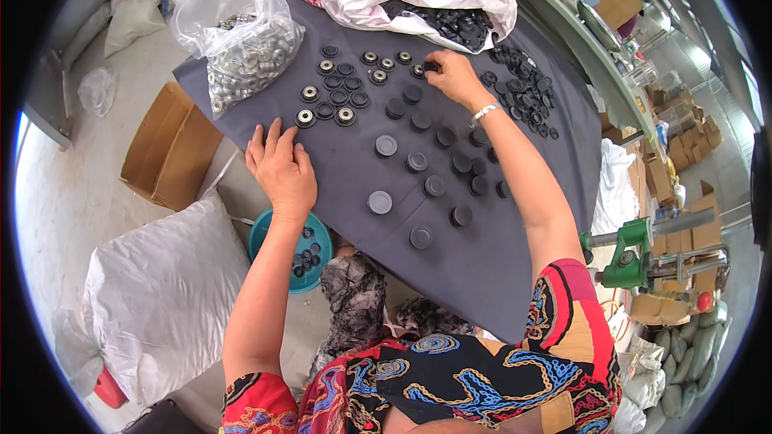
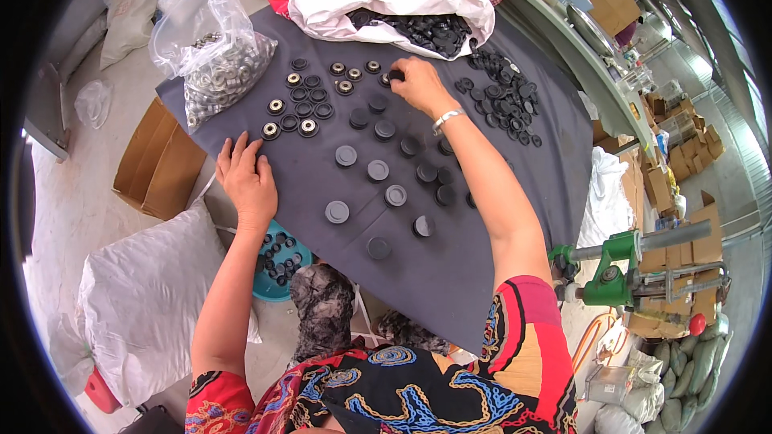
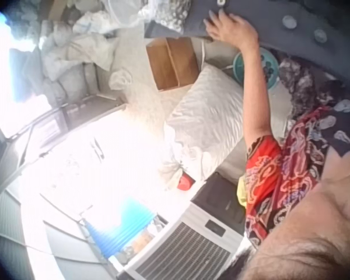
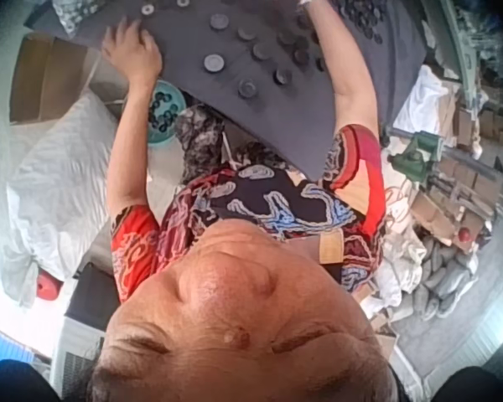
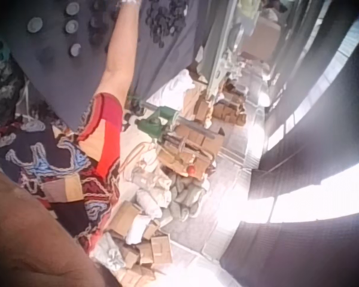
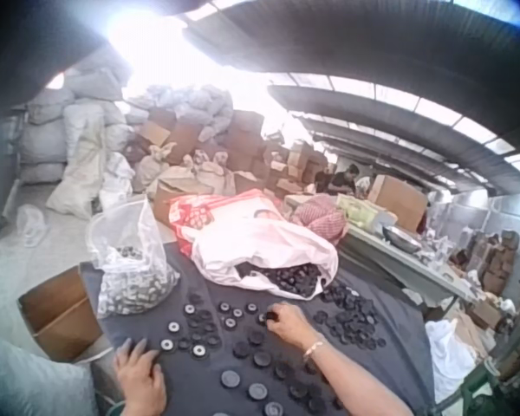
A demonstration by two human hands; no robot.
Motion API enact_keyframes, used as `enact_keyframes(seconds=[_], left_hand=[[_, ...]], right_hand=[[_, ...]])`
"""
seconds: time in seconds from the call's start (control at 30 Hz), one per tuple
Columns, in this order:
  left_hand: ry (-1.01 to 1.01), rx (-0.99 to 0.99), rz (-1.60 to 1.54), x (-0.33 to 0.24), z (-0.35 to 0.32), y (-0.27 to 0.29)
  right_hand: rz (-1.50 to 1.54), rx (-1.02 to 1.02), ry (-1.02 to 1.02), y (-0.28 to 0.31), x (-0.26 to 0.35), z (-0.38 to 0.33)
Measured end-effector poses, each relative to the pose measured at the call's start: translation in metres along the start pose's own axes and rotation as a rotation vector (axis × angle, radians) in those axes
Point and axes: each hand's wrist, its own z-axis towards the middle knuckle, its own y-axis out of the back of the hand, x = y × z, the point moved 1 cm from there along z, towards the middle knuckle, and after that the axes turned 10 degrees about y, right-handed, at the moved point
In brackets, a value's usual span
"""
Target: The person sorts and arranges black plastic snap fastener components on a gray work surface. They then use a green manual press tool to assemble the fastener parts one by one, pressing the handle to secure the pieces together.
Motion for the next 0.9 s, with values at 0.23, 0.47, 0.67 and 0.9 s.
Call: enact_keyframes(seconds=[0.23,0.47,0.67,0.9], left_hand=[[-0.015,0.006,-0.003,0.001,-0.001,0.0],[-0.01,0.006,0.008,0.0,-0.001,0.001],[-0.002,0.0,-0.016,0.0,0.0,0.001],[0.015,0.025,0.02,-0.002,-0.001,0.001]], right_hand=[[-0.038,0.081,-0.031,-0.01,-0.002,0.019],[-0.11,0.121,-0.018,-0.007,0.001,0.014],[-0.073,-0.004,-0.092,0.0,0.0,-0.011],[-0.276,0.166,-0.116,-0.012,-0.018,0.005]])
